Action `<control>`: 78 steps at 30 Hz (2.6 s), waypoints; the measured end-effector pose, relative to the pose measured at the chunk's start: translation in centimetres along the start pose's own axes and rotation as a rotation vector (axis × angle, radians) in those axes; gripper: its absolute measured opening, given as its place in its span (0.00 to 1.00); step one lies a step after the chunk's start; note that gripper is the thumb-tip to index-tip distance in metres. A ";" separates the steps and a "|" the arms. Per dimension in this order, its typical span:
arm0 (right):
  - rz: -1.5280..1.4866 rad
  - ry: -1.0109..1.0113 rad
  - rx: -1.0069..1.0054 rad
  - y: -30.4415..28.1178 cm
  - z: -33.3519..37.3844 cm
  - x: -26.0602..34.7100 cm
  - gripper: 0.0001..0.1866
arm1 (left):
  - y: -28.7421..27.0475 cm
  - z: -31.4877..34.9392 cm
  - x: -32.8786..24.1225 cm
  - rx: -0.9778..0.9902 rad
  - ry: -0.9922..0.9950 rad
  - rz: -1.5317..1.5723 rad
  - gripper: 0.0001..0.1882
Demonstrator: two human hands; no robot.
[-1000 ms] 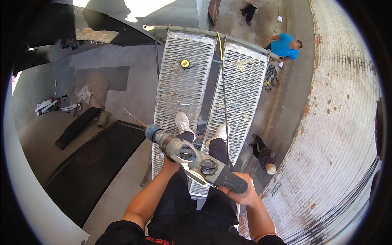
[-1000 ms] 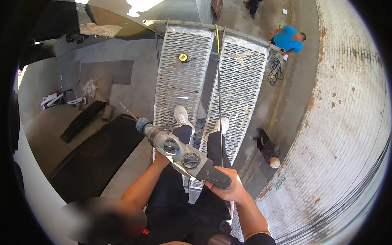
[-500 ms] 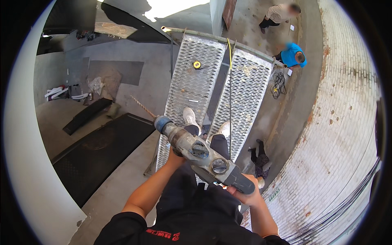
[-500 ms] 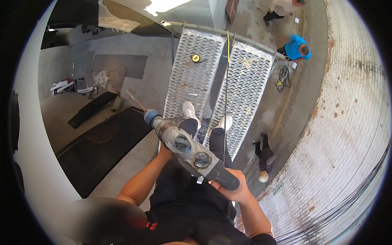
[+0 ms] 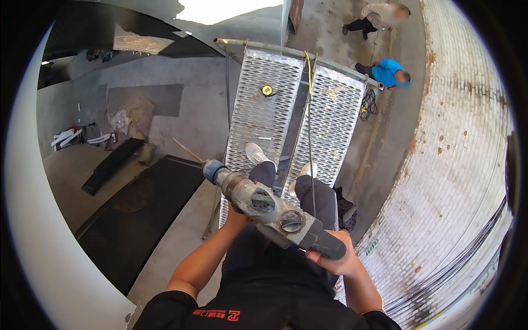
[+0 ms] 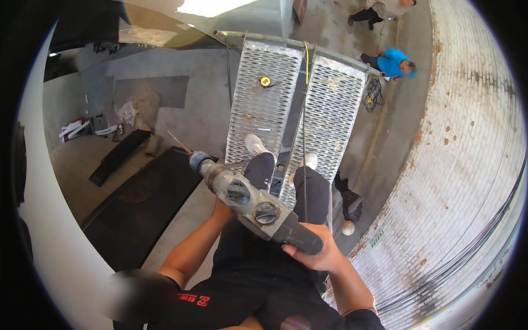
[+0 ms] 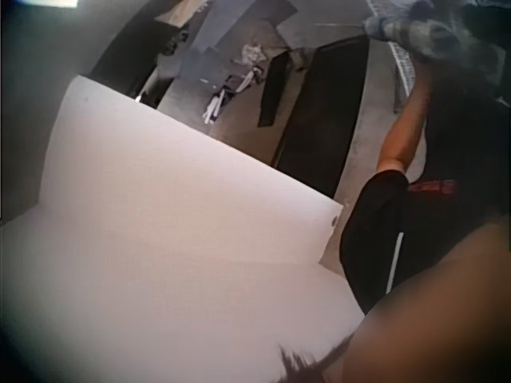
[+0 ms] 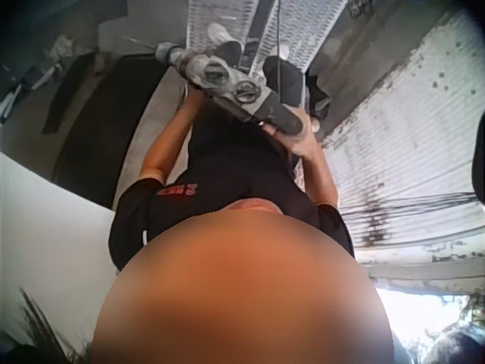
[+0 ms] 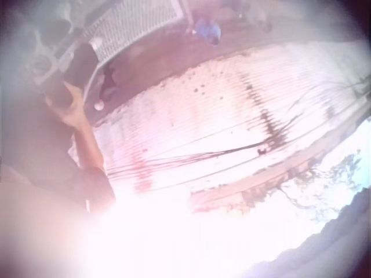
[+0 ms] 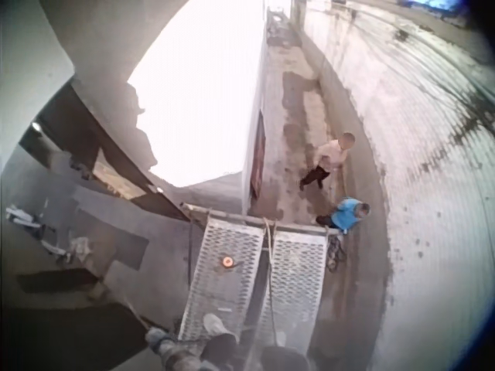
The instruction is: The person uses a hammer drill to create holes in a concrete wall while standing on scaffolding. They insert metal anchors into the drilled holes and prepare additional anchors from a plastic bag.
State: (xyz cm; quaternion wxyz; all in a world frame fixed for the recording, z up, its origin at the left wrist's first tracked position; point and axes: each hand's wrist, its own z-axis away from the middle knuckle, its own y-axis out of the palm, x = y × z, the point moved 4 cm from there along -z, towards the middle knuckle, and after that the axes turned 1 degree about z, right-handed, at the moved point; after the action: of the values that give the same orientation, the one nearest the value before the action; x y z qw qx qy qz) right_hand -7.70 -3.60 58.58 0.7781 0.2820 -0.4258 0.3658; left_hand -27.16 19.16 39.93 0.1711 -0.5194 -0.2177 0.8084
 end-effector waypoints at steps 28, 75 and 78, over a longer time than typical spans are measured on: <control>0.431 -0.175 0.112 -23.4 -19.2 10.5 0.08 | 0.1 -25.8 -10.9 -0.517 -0.344 0.625 0.25; 0.798 -0.255 0.523 -32.5 -30.5 26.9 0.12 | -2.6 -37.1 -15.6 -0.802 -0.365 0.993 0.51; 0.699 -0.242 0.479 -32.9 -31.7 27.4 0.13 | -6.9 -39.9 -17.4 -0.891 -0.268 0.853 0.38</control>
State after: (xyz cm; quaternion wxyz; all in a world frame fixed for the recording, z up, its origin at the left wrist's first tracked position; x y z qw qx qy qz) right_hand 43.53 10.33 63.03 0.4649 0.3342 -0.4869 0.6596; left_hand 16.64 23.20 42.35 -0.4279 -0.4763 -0.3266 0.6953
